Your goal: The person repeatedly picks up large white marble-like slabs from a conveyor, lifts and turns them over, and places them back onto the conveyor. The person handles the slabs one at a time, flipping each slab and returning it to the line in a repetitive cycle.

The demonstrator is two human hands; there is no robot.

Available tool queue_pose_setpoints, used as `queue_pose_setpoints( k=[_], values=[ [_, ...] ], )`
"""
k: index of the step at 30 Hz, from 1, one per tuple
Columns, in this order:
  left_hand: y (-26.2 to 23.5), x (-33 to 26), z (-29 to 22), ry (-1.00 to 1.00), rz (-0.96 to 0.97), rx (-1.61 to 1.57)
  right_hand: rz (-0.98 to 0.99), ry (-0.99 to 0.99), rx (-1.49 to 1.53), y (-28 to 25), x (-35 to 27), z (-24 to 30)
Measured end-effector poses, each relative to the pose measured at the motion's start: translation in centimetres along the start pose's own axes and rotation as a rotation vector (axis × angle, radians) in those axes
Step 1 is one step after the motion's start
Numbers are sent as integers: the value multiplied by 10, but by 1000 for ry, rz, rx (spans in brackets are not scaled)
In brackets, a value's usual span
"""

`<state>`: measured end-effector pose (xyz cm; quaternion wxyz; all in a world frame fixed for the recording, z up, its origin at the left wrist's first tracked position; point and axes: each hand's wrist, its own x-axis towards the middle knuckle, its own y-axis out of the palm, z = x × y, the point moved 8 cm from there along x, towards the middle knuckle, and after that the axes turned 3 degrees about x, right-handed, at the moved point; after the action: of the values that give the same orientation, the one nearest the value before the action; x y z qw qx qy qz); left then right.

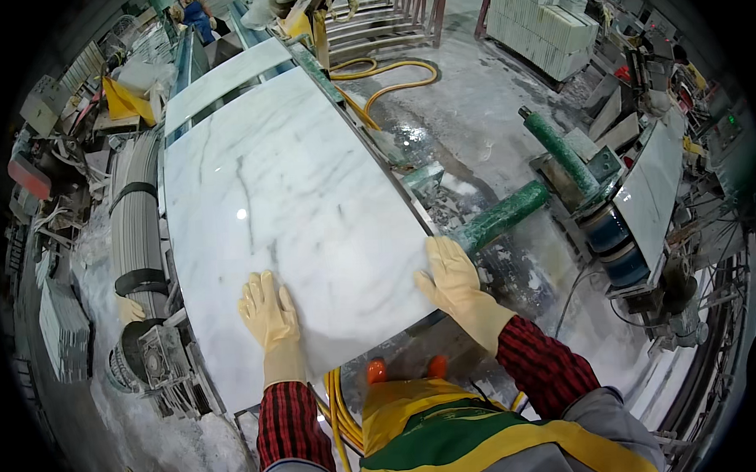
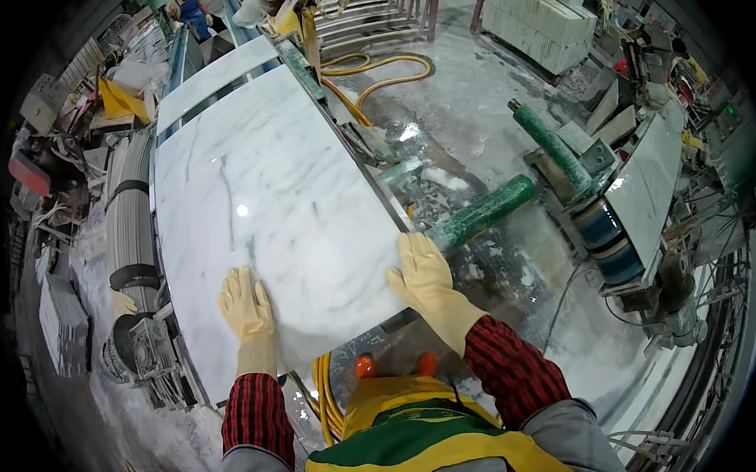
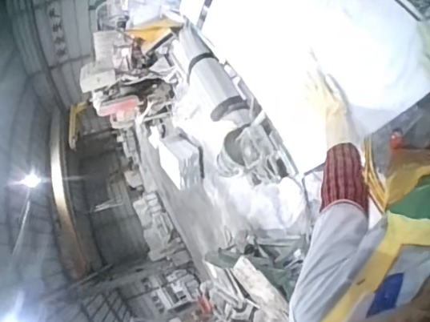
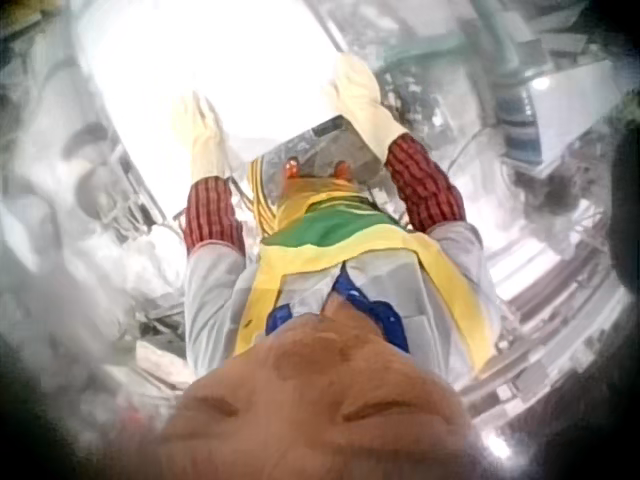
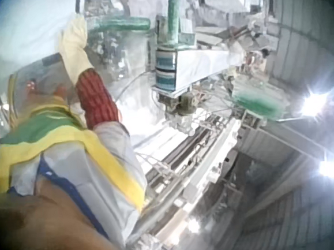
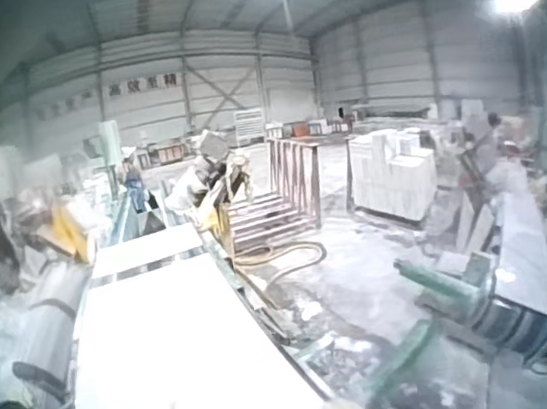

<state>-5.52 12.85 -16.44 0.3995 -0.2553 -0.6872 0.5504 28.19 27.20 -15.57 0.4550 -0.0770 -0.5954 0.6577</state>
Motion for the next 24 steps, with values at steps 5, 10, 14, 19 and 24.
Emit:
queue_pose_setpoints(
  k=[5, 10, 14, 19, 24],
  values=[
    [-6, -4, 3, -4, -49, -14, 166, 85, -24, 26, 57, -5],
    [-13, -1, -1, 27, -88, -60, 1, -22, -124, 48, 76, -11],
    [-11, -5, 5, -21, -76, -63, 5, -28, -129, 51, 85, -3],
    [-18, -4, 5, -26, -32, -73, -13, -25, -118, 35, 76, 0],
    [-27, -8, 7, -30, -83, -116, 207, 89, -68, 16, 43, 3]
  ],
)
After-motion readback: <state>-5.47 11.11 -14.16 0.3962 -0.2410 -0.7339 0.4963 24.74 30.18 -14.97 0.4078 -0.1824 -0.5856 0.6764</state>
